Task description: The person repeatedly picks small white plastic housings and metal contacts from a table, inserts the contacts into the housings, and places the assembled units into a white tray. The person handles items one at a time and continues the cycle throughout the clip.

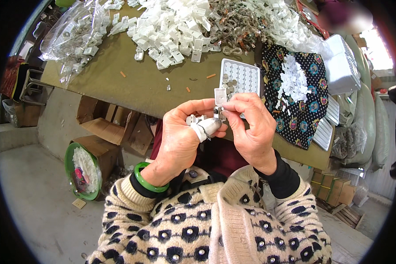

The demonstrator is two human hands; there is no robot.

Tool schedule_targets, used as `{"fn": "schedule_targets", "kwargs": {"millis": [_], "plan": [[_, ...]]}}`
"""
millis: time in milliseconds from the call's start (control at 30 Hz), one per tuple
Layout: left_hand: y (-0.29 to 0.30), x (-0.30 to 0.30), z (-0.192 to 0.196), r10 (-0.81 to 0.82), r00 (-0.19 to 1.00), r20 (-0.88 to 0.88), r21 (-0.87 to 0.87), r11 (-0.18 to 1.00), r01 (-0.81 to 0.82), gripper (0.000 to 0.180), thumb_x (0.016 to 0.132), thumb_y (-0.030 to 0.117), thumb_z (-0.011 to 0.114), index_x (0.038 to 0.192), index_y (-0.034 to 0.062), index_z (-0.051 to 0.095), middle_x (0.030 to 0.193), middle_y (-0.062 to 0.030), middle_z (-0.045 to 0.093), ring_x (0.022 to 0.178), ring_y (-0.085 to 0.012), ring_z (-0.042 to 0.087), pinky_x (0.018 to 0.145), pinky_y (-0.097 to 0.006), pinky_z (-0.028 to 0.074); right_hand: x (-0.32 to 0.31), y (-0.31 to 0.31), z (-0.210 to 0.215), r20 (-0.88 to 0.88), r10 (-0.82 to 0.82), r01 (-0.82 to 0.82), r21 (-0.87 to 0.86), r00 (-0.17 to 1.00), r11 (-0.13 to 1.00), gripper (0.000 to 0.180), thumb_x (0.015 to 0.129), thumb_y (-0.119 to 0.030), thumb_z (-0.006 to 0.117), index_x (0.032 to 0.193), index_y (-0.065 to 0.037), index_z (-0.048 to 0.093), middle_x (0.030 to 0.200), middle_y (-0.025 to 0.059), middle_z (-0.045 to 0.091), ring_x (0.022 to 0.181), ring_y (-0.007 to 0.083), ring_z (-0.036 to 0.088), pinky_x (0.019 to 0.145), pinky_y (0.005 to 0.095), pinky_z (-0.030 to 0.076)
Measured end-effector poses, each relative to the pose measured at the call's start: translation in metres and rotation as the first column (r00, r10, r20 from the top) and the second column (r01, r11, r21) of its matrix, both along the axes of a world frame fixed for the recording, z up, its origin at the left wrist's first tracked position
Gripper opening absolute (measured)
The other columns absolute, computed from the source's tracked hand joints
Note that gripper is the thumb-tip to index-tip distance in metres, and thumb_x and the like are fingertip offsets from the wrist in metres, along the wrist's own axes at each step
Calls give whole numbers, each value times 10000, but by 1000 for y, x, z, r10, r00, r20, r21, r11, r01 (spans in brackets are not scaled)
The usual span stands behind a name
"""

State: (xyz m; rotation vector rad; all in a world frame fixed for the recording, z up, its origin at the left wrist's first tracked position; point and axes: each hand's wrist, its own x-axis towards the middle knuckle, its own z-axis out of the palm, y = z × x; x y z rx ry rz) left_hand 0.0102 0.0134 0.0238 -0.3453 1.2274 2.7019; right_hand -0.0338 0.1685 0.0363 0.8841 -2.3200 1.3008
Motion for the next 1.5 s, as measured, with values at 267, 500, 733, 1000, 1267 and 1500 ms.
{"fn": "schedule_targets", "kwargs": {"millis": [267,500,733,1000,1267,1500], "plan": [[-3,-2,-3,0,999,35,63,998,-3,307,849,5,684,1146,-45,620,899,-105,670,744,-199,695,676,-328,611,-1,-1,4,78,78,-80,25,994,996,147,798,74,668,918,-3,632,915,123,597,763,269,615,659,340,512],[-14,-7,-16,-55,998,-11,97,994,56,226,861,70,701,1056,-11,620,842,-95,661,643,-164,645,516,-267,514,-53,12,-12,-219,-86,148,286,972,947,176,784,47,617,950,-7,638,863,114,545,779,290,574,681,373,482],[-16,-10,-18,-57,998,-35,162,985,62,359,893,145,681,1213,8,591,1112,-201,661,875,-240,703,592,-268,545,-66,25,-30,-194,-30,125,500,981,857,207,748,7,619,946,-24,673,874,74,547,859,256,562,748,368,462],[-18,-11,-27,-86,990,-112,287,951,115,422,915,198,669,1293,42,565,1233,-237,615,1014,-295,689,665,-288,584,-45,14,-3,64,-7,-4,178,998,984,115,817,19,666,930,-2,654,842,94,605,754,264,611,662,354,497],[-13,-6,-29,-48,995,-83,406,911,78,268,931,97,634,1186,15,621,1092,-190,673,936,-302,707,616,-300,595,-11,-4,5,-118,42,-42,3,992,999,195,771,67,705,943,5,639,888,120,613,764,260,599,654,331,503],[-8,1,-24,-55,992,-113,425,900,99,246,916,74,653,1157,25,636,962,-125,679,741,-196,677,556,-282,548,-6,-6,2,-264,19,-7,46,964,999,240,726,73,720,938,8,629,879,117,589,742,279,565,623,351,467]]}}
